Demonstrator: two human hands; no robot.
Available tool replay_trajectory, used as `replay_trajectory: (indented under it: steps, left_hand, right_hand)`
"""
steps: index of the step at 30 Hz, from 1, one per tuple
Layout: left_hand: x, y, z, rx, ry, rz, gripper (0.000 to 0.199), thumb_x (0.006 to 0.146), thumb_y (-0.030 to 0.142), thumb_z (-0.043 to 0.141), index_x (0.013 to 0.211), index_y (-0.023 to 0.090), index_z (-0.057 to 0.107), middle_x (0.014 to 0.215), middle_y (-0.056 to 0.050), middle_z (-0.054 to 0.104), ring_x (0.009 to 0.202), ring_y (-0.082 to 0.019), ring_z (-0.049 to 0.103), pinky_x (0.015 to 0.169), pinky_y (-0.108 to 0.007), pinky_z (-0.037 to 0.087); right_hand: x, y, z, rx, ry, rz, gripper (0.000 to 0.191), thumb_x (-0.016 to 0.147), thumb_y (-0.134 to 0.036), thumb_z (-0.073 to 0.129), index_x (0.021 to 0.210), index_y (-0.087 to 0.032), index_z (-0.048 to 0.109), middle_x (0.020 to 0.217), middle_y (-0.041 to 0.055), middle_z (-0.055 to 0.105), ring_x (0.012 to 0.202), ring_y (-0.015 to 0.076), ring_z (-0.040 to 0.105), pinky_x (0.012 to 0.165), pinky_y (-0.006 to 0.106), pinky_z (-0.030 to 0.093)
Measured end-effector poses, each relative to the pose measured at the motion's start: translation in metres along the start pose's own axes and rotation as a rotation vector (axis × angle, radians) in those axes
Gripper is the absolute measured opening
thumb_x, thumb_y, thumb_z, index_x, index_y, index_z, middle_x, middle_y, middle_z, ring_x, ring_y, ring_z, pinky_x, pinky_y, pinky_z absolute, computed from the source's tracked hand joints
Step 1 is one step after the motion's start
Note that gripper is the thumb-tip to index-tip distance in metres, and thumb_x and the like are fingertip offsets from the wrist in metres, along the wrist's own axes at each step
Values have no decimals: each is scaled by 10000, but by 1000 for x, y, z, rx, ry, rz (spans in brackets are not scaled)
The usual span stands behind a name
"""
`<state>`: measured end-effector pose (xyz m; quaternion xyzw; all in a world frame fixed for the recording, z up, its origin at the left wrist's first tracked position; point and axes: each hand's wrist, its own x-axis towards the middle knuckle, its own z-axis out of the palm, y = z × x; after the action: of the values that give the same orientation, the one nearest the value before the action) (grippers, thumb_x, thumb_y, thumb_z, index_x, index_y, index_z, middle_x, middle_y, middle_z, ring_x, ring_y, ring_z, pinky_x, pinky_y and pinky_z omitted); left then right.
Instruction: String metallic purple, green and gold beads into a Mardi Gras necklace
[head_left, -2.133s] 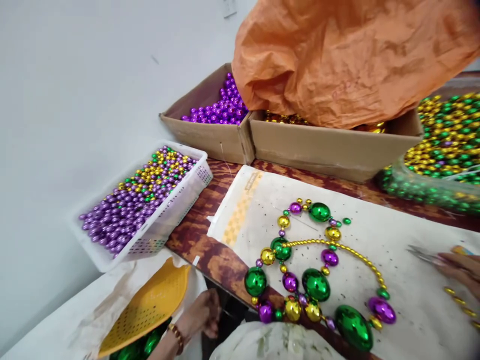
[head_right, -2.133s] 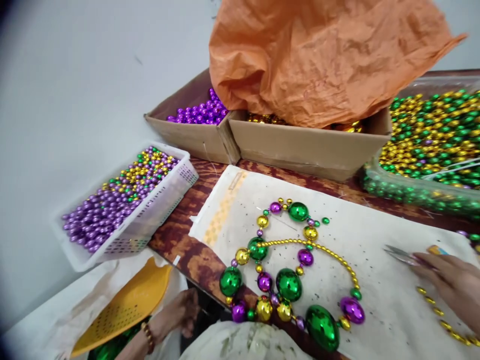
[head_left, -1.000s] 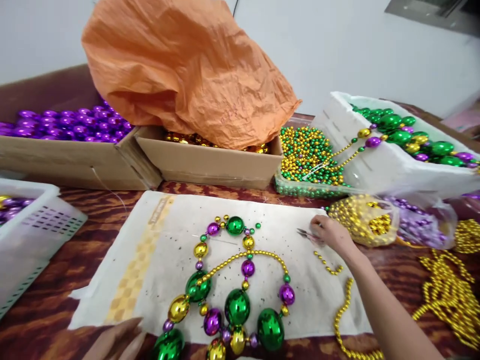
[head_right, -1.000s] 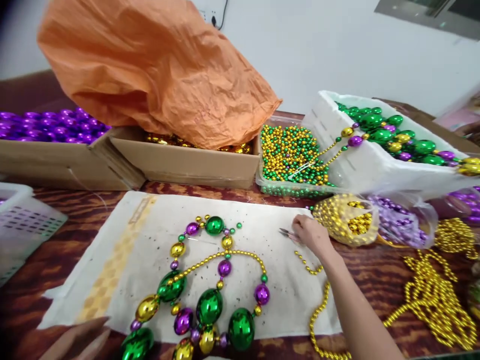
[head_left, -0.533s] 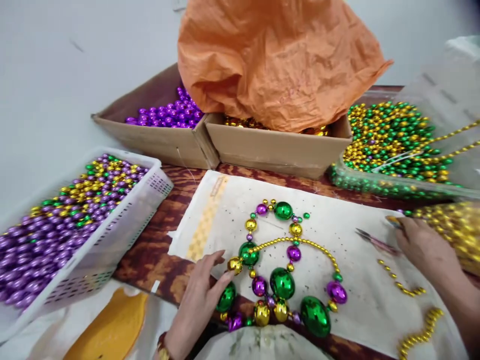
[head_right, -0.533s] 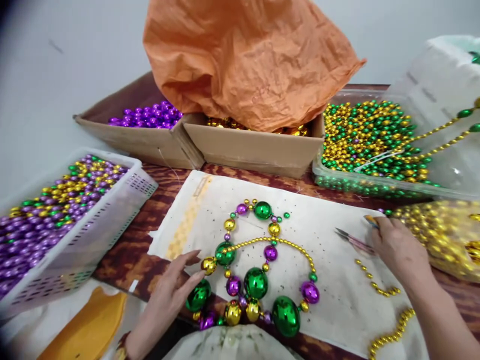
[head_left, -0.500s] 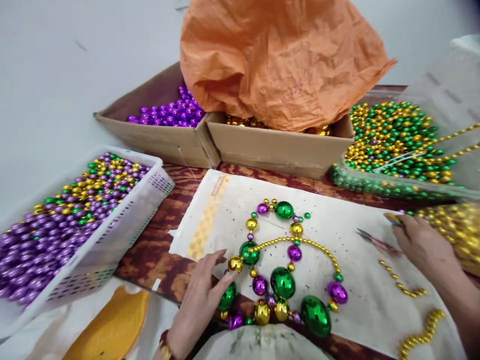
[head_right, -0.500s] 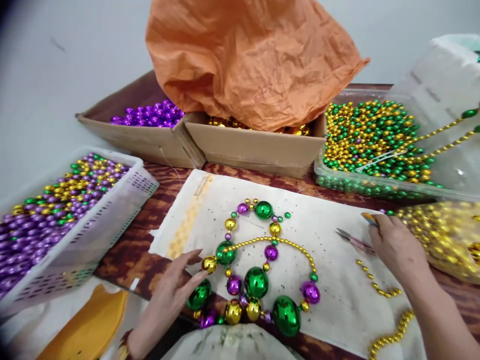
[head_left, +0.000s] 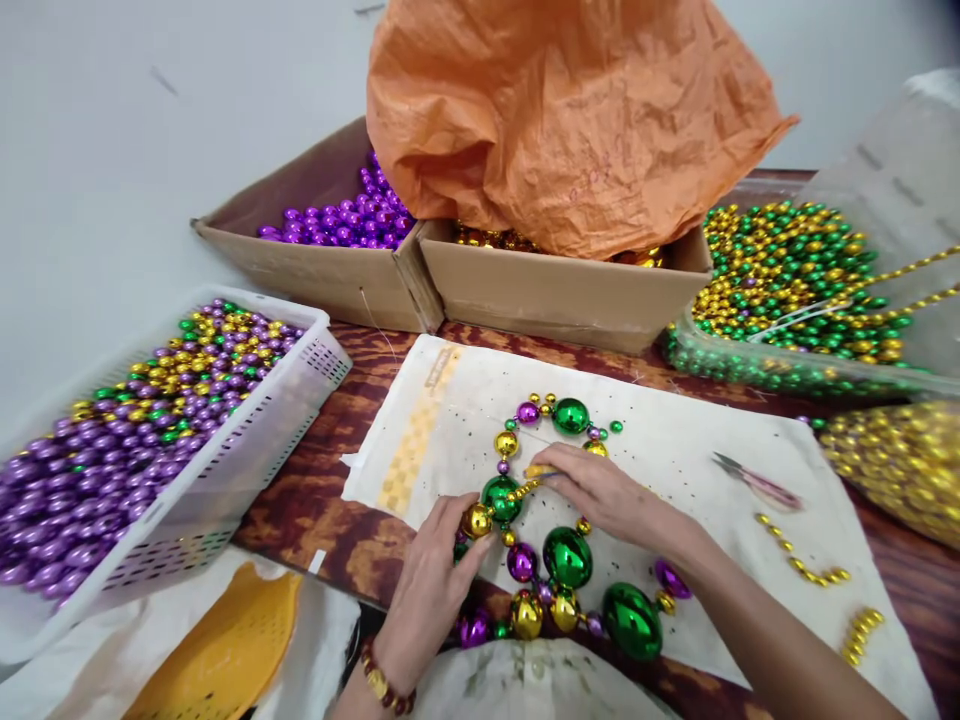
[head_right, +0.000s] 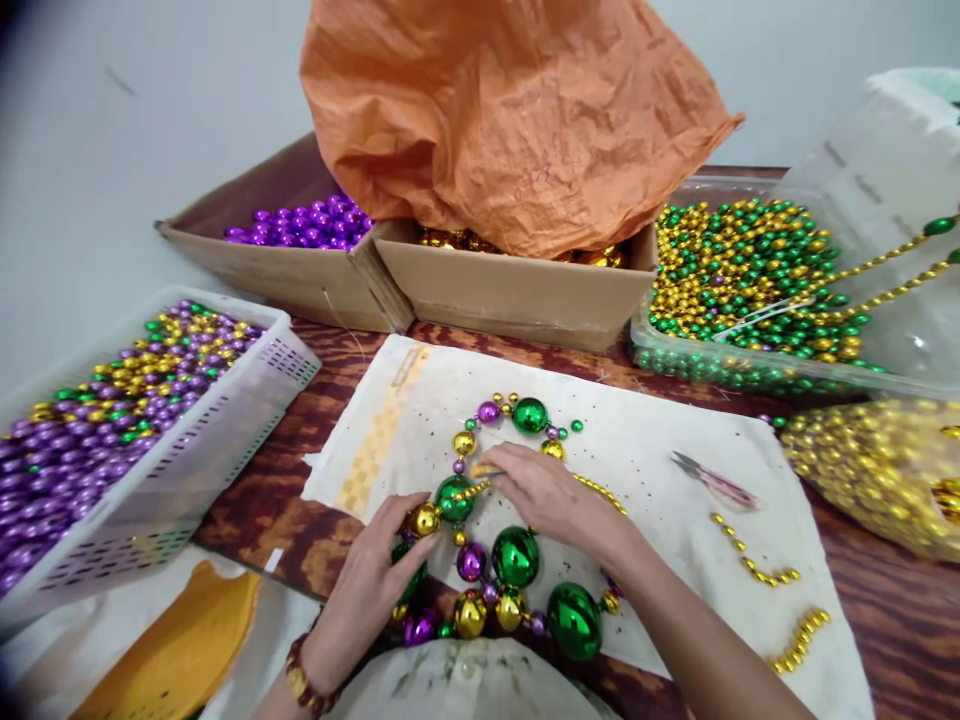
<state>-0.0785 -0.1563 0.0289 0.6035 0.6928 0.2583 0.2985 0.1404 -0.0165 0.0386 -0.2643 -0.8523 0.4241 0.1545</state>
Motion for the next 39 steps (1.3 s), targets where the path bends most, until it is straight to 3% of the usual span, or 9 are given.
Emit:
replay_trajectory:
  steps: [7,11,15,22,30,39]
  left_hand:
    - [-7,-4,-8,-125,118,12,412,904,300,532,1313,273,491,1305,-85,530,1222,-247,482,1041,-387,366]
    - [-8,-6,-21,-266,101,-41,433,911,303,529,1341,286,484,1376,-69,494,1287,-237,435,1092,-376,320]
    - [-4,-10,-27,-403,102,-89,444,905,308,543,1345,275,495,1407,-59,482,1312,-236,420,1090,-341,343]
    - [-3,-19,-27,-525,104,-144,500,901,310,558,1387,248,457,1443,-64,461,1350,-238,391,1124,-340,317]
    - [-4,-23,-25,-612,94,-166,519,900,287,569,1402,280,439,1461,-39,448,1334,-222,416,1122,-318,321]
    - [-4,-25,-23,-641,96,-173,518,889,291,585,1391,292,459,1443,-40,473,1315,-239,439,1104,-330,346]
  right_hand:
    - [45,2,-2,70,-136,-186,208,979,-243,454,1143,-190,569,1077,66,626,990,193,574,856,303,427]
    - [65,-11,0,153,-212,-253,273,999,-366,414,1038,-179,609,954,44,631,884,166,574,796,273,424]
    - [80,-19,2,133,-263,-251,328,1005,-385,383,871,-187,608,827,3,589,760,136,549,720,243,409]
    - [88,-24,9,19,-282,-306,420,1028,-389,292,788,-186,571,765,6,567,724,143,541,715,257,416]
    - [89,-23,10,-109,-300,-388,404,1038,-337,264,959,-197,635,952,43,663,908,174,591,839,290,448]
    - [91,-28,7,-164,-305,-417,368,1026,-282,308,928,-183,649,920,45,676,888,177,592,834,301,447]
